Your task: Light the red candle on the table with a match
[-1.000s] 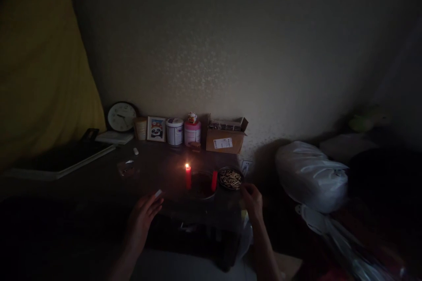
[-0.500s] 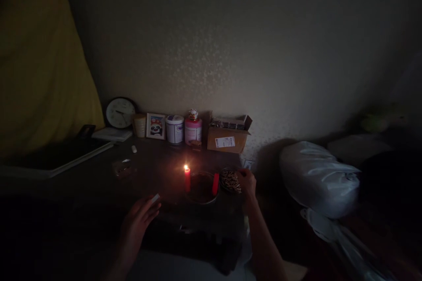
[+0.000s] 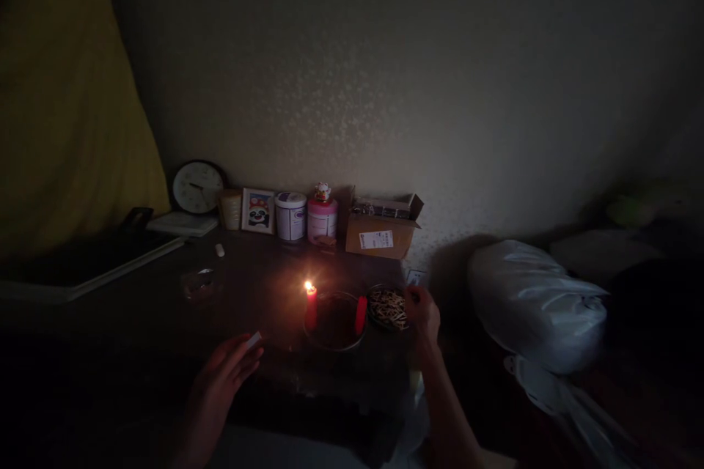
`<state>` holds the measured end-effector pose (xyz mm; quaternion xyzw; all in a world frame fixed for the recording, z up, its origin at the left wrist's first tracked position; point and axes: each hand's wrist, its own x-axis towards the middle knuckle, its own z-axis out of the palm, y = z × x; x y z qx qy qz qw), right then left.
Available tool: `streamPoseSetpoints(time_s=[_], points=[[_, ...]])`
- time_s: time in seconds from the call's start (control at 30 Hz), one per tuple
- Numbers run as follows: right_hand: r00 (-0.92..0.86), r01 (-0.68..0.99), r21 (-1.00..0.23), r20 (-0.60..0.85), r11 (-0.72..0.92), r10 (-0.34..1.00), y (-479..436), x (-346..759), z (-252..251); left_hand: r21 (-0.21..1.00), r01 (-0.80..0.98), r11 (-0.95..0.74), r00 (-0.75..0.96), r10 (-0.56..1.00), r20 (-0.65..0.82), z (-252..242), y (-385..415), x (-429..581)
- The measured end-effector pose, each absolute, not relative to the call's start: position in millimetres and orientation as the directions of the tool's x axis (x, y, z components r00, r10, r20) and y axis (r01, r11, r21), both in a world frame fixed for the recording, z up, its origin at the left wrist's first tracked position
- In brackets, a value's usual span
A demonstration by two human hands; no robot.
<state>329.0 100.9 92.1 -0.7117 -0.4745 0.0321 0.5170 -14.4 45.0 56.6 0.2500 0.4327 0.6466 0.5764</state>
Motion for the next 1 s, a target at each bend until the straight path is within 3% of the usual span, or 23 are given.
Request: streamPoseSetpoints(time_s=[0.13,0.3,0.47,0.7,0.87,1.0], points=[[0.47,0.608,-0.789,0.443,0.085,0.764,39,291,101,0.853,-0.519,0.06,-0.151,0.975,-0.161,56,39,-13],[0.208,0.564,-0.811,0.326,0.159,0.922,-14,215,98,0.872,-0.479,0.098,0.008,0.994,-0.107,44,41,-5],[0.072,0.454,-0.845,0.351,0.283,0.934,-27,166,67,0.96,-0.279,0.024,0.168,0.986,0.024,40,34,2],[0.133,0.321,-0.902,0.344,0.288,0.929,-30,155,35,0.987,-0.163,0.002,0.338,0.94,0.054,56,15,7],[0.116,0.322,-0.928,0.235,0.187,0.965,-31,159,41,0.991,-0.136,0.011,0.434,0.9,0.049,56,12,10],[0.092,0.331,-0.925,0.227,0.185,0.97,-31,162,40,0.988,-0.153,0.018,0.458,0.887,0.055,57,10,9]])
